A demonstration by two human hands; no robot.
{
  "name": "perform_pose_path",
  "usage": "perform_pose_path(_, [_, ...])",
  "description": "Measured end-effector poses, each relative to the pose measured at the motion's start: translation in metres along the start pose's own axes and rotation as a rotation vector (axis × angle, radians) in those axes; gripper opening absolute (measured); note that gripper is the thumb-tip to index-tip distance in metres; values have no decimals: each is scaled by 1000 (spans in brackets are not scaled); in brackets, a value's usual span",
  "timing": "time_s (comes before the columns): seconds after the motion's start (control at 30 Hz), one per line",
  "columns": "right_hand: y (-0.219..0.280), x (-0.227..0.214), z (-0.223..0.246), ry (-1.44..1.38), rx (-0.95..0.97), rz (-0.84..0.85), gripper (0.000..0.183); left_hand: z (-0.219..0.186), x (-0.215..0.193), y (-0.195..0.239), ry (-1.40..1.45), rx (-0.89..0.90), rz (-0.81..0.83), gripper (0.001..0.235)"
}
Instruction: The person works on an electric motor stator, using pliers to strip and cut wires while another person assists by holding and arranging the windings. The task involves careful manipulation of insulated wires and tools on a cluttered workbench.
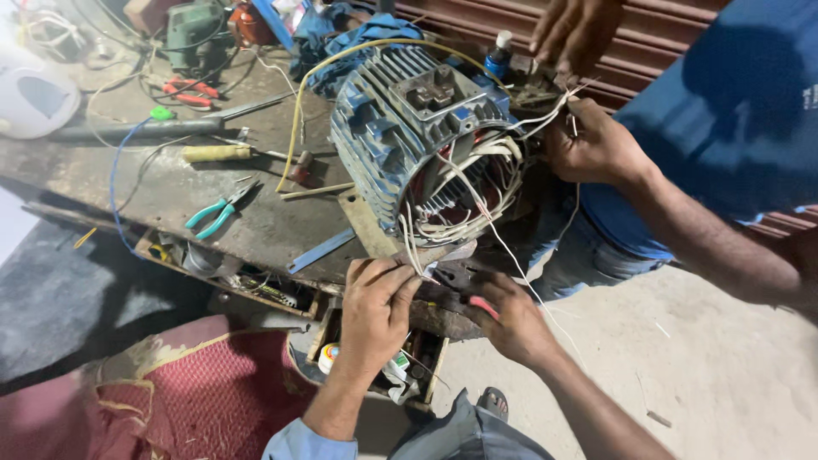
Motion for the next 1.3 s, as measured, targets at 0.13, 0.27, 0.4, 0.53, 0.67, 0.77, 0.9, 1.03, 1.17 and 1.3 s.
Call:
perform_pose_path(0.13, [-14,-8,27,-385,-68,-126,24,16,11,9,209,-143,29,13])
perform_pose_path(0.27, [-37,8,17,-570,8,-84,17,41,30,23,305,-262,85,15])
perform_pose_path(0.4, [-49,31,-3,-1005,129,196,18,82,70,60,633,-785,178,11])
perform_pose_path(0.53, [-66,43,-4,-1205,161,370,39,84,80,74,1050,-937,181,20])
perform_pose_path(0.67, [-73,61,1,-1367,237,526,54,70,88,83,1239,-1058,121,24])
perform_pose_path(0.77, [-72,72,1,-1530,258,604,53,62,87,80,1257,-1047,100,24])
perform_pose_path(0.9, [-80,87,-12,-1531,271,586,39,60,88,84,1172,-1055,124,22])
perform_pose_path(1.03, [-87,102,-14,-1440,225,478,18,60,87,92,868,-840,-55,23])
perform_pose_path(1.17, [-81,114,-23,-1490,546,308,8,53,79,125,414,-697,-130,19])
perform_pose_path(1.3, [-74,96,-28,-1369,691,174,5,39,75,160,274,-668,-31,16])
Point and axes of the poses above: each hand's wrist, its own y-axis away from the middle knuckle, its own x-axis out of the palm, z = x × y, the point moved 8 cm from there along -y, towards the middle knuckle, and after that the axes turned 7 degrees about -z, right-handed, at the moved point
